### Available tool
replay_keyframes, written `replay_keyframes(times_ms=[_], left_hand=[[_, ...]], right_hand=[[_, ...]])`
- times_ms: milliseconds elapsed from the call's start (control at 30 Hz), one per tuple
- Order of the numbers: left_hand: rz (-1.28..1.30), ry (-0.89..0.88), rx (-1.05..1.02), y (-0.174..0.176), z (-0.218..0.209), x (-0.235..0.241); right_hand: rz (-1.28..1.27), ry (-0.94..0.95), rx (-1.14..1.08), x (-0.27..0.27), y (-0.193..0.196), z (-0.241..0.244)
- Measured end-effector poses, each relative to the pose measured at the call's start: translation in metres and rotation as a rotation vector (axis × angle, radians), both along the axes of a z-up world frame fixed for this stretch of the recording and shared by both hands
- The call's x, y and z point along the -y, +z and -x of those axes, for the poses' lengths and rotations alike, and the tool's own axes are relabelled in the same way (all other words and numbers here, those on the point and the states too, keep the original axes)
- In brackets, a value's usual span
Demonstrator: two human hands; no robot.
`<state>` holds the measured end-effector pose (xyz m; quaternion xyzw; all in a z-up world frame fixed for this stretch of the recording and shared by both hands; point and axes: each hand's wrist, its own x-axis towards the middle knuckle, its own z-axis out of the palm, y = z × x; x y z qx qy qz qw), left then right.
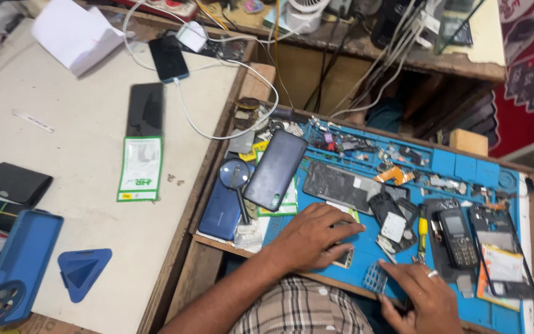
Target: The person disassembles a small green mobile phone, removes the battery, and uses tweezers to manipulate internal components. They then pick up a circuit board and continue working on the phone's internals, occasionally reaching for other parts on the cluttered workbench.
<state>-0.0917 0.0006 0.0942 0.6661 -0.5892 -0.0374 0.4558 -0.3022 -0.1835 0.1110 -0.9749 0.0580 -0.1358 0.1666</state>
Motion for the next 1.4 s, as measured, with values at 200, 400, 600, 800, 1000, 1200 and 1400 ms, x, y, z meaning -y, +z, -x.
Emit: replay_keyframes(times_ms=[200,400,600,800,1000,1200,1400], left_hand=[[-0.204,-0.055,0.075,0.012,-0.009,-0.012],[-0.402,-0.091,-0.009,0.019,-0.016,-0.011],[-0.387,-0.090,-0.011,0.012,-0.019,-0.013],[-0.430,-0.102,-0.096,0.018,-0.017,-0.010],[-0.528,-0.137,-0.236,0.021,-0.018,-0.012],[-0.505,-0.140,-0.263,0.012,-0.026,-0.016],[-0.526,-0.205,-0.546,-0.003,-0.042,-0.017]], right_hand=[[0.064,-0.005,-0.024,0.006,-0.011,0.013],[0.057,-0.030,-0.055,-0.001,0.018,-0.004],[0.085,-0.055,-0.048,-0.001,0.006,-0.002],[0.073,-0.015,0.005,-0.002,0.016,-0.012],[0.155,-0.138,0.029,0.022,0.022,-0.028],[0.169,-0.172,0.043,0.022,0.015,-0.050],[0.190,-0.208,0.091,0.020,0.009,-0.052]])
